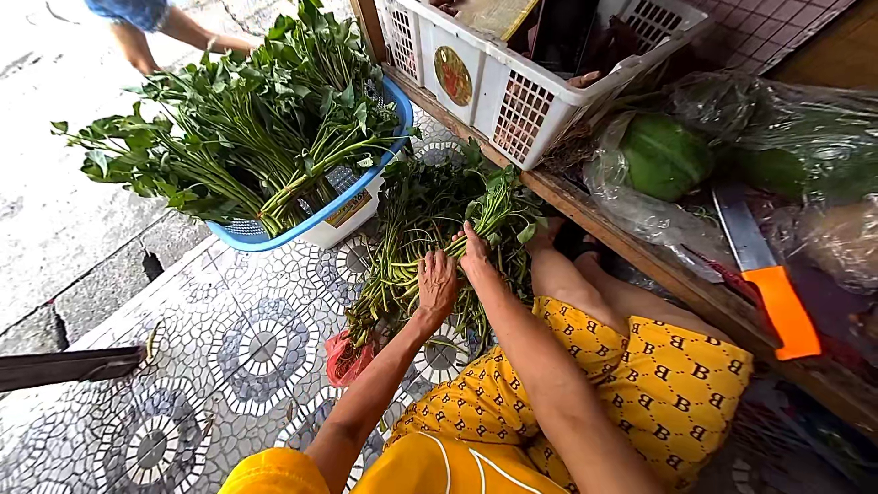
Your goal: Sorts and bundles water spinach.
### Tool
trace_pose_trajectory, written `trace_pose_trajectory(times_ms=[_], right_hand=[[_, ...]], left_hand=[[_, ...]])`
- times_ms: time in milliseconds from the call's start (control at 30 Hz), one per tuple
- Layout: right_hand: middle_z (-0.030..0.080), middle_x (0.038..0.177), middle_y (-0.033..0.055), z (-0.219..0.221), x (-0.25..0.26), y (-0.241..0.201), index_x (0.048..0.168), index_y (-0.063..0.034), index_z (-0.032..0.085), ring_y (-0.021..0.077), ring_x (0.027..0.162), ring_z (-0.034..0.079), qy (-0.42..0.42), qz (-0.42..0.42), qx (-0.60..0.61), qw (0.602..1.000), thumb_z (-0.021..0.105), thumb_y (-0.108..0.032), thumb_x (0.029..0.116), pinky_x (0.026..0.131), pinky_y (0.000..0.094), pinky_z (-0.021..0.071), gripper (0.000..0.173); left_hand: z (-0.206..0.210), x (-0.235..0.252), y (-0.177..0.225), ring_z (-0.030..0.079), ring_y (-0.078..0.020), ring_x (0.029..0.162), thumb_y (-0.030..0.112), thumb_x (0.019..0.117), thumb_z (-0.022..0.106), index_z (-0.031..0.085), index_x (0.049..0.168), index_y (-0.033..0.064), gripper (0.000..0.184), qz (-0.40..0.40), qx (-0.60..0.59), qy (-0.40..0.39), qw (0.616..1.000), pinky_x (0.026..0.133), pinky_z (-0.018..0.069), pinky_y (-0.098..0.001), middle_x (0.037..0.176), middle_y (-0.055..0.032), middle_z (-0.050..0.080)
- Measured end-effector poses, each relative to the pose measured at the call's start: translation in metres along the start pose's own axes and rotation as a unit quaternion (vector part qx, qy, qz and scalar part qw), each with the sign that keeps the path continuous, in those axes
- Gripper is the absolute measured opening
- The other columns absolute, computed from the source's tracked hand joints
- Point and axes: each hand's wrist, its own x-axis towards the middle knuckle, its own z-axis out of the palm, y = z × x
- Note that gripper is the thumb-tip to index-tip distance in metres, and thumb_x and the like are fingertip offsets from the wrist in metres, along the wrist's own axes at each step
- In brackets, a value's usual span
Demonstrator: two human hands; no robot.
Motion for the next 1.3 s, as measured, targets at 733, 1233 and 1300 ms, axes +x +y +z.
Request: trace_pose_trajectory(times_ms=[733,1233,1300], right_hand=[[0.055,0.09,0.0105,-0.004,0.001,0.0,0.125,0.0055,0.052,0.0142,0.066,0.055,0.023,-0.028,-0.169,0.985,0.067,-0.021,0.1018,0.063,0.0288,0.0513,0.038],[0.067,0.094,0.0105,-0.003,-0.002,-0.012,0.125,0.0019,0.057,0.0172,0.074,0.067,-0.111,0.018,-0.148,0.983,0.071,-0.014,0.097,0.069,0.0328,0.0595,0.035],[0.059,0.082,0.007,-0.003,-0.005,0.0,0.121,0.0006,0.052,0.0142,0.06,0.061,-0.084,0.011,-0.184,0.979,0.062,-0.019,0.1035,0.057,0.0297,0.0568,0.028]], left_hand=[[-0.015,0.041,-0.059,0.054,-0.0408,0.133,0.039,0.0994,0.066,0.034,0.153,-0.0027,0.075,0.036,-0.216,-0.242,0.945,0.112,0.0422,-0.0572,0.145,-0.0293,0.051],[-0.009,0.045,-0.07,0.066,-0.0216,0.111,0.033,0.0996,0.067,0.048,0.143,0.0003,0.058,0.05,-0.355,-0.291,0.887,0.103,0.0508,-0.0433,0.122,-0.0185,0.066],[-0.022,0.044,-0.064,0.063,-0.0328,0.118,0.042,0.0966,0.07,0.05,0.142,-0.0028,0.066,0.043,-0.226,-0.327,0.917,0.106,0.0457,-0.0542,0.127,-0.0245,0.064]])
